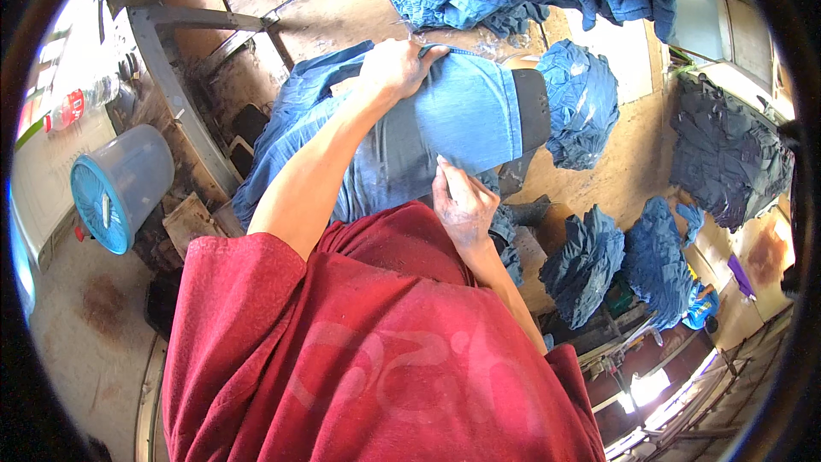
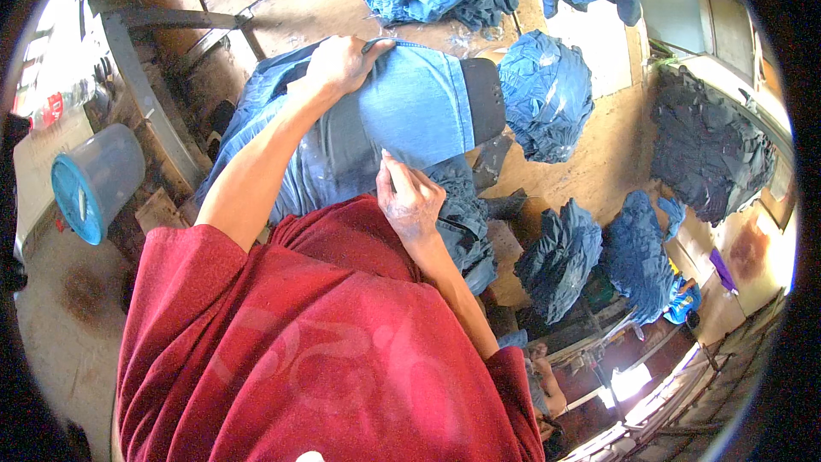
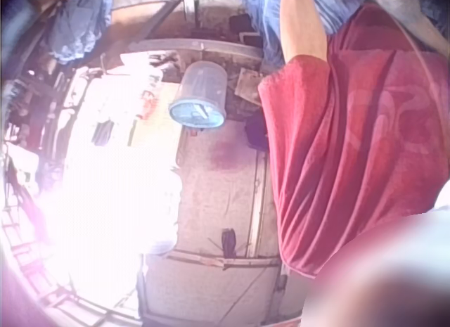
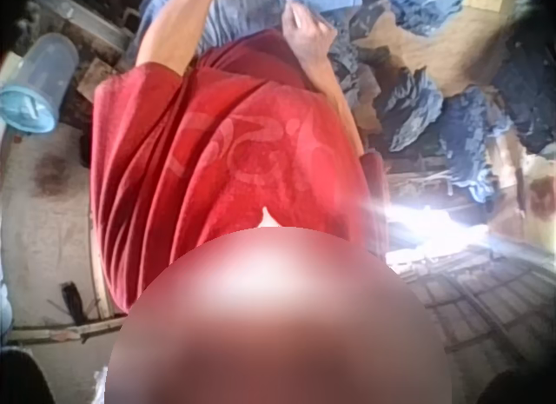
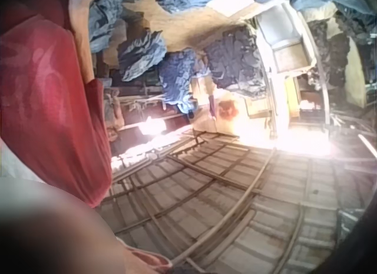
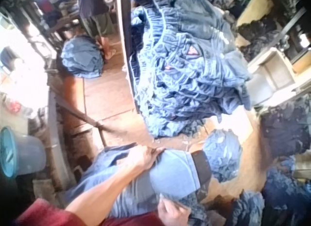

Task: The person repeatedly picks up denim jeans from a pile, uses a small tool to pull out loose threads from seams and edges, and places the jeans back on the pile. The process is repeated for several pairs of jeans throughout the clip.

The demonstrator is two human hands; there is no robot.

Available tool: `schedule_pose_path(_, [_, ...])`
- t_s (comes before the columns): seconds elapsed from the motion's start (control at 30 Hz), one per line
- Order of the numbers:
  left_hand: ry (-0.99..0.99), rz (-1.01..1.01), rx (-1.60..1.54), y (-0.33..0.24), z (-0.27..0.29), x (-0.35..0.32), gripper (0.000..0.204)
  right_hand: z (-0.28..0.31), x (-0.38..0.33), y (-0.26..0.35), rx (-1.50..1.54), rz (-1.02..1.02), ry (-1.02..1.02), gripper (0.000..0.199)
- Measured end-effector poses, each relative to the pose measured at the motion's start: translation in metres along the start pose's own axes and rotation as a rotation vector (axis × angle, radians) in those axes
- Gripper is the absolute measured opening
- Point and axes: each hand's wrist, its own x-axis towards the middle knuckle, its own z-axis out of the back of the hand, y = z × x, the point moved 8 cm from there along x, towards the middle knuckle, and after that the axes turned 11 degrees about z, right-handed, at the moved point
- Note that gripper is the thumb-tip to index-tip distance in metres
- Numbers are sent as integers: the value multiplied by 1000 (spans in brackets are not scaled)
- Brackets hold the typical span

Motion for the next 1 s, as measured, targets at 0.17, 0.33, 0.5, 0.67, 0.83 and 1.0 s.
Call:
schedule_pose_path(0.17, [58, 38, 33, 2, -4, 1, 83, -5, 3, 2, -56, 35, 72, 12])
schedule_pose_path(0.33, [23, 44, 32, 0, 0, -1, 84, 0, 1, 3, -47, 20, 92, 11])
schedule_pose_path(0.5, [22, 22, 18, -1, 3, -2, 83, -3, 1, -3, -54, 26, 41, 16])
schedule_pose_path(0.67, [46, 64, 38, 1, -1, -2, 78, -6, -2, 0, -97, 61, 131, 20])
schedule_pose_path(0.83, [36, 21, 6, -6, 13, -7, 76, 5, -5, -30, 225, -275, 101, 20])
schedule_pose_path(1.0, [-410, -171, -129, -14, 89, -66, 43, 28, 8, -33, 43, -112, -67, 38])
